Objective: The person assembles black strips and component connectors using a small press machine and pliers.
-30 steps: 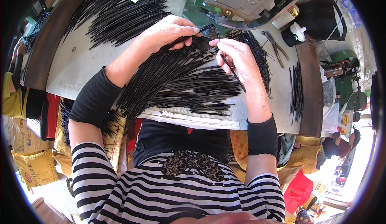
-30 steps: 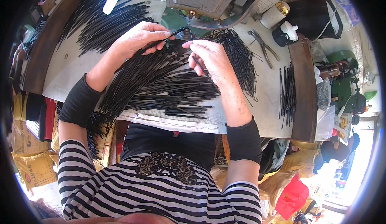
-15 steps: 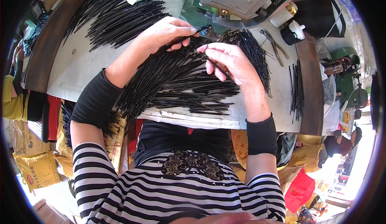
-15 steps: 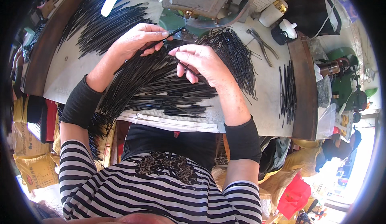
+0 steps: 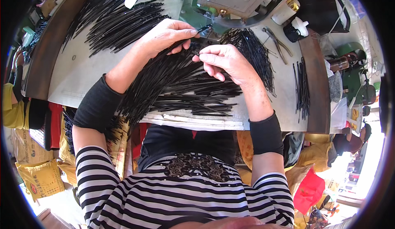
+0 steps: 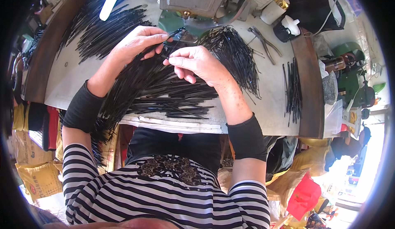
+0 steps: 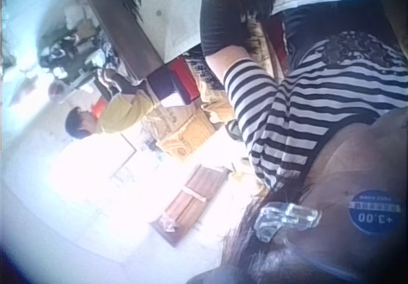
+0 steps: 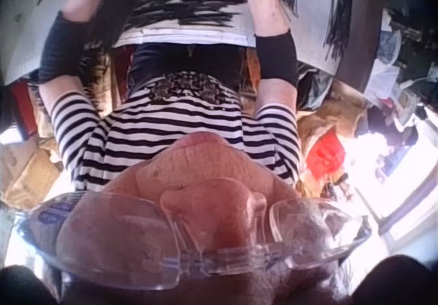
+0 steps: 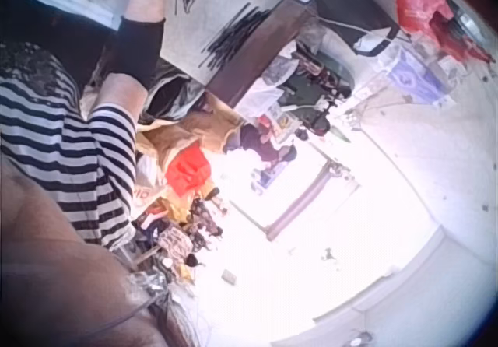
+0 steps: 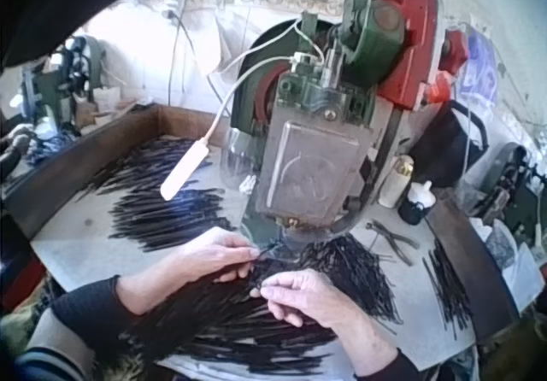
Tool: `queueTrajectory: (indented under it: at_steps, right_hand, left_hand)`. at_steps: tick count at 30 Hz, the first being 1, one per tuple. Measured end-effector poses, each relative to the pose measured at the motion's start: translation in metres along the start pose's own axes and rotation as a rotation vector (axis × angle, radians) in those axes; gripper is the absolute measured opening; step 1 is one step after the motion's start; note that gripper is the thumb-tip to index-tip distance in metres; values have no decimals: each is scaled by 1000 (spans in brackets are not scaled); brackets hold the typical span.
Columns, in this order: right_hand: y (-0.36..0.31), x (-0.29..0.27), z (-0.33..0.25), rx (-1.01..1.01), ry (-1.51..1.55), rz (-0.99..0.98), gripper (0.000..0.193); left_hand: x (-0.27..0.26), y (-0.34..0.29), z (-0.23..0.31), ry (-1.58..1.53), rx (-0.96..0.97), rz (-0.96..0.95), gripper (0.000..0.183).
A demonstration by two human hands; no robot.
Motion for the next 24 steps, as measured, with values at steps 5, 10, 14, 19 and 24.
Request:
queueTrajectory:
  at_steps: [5,10,14,19,24]
  right_hand:
    - [-1,-9,3,-17,30,154,25]
    - [1,-16,8,-19,41,227,23]
    - [2,-20,9,-18,63,209,24]
    - [2,-31,12,-35,327,192,25]
    - [5,-36,18,-79,411,199,22]
  left_hand:
    - [10,-5,8,158,-14,-108,27]
    - [8,-2,1,119,-46,-108,26]
    - [8,0,-5,66,-66,-107,25]
    - [7,1,-6,22,-98,-144,23]
    - [6,0,-5,-22,-92,-148,25]
Point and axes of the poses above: each hand's wrist, its own y-axis towards the middle knuckle, its own x-axis out of the palm, z = x × y, the point moved 2 cm from there along y, towards the middle knuckle, and after that the axes turned 1 degree about x, right-handed, at the moved point
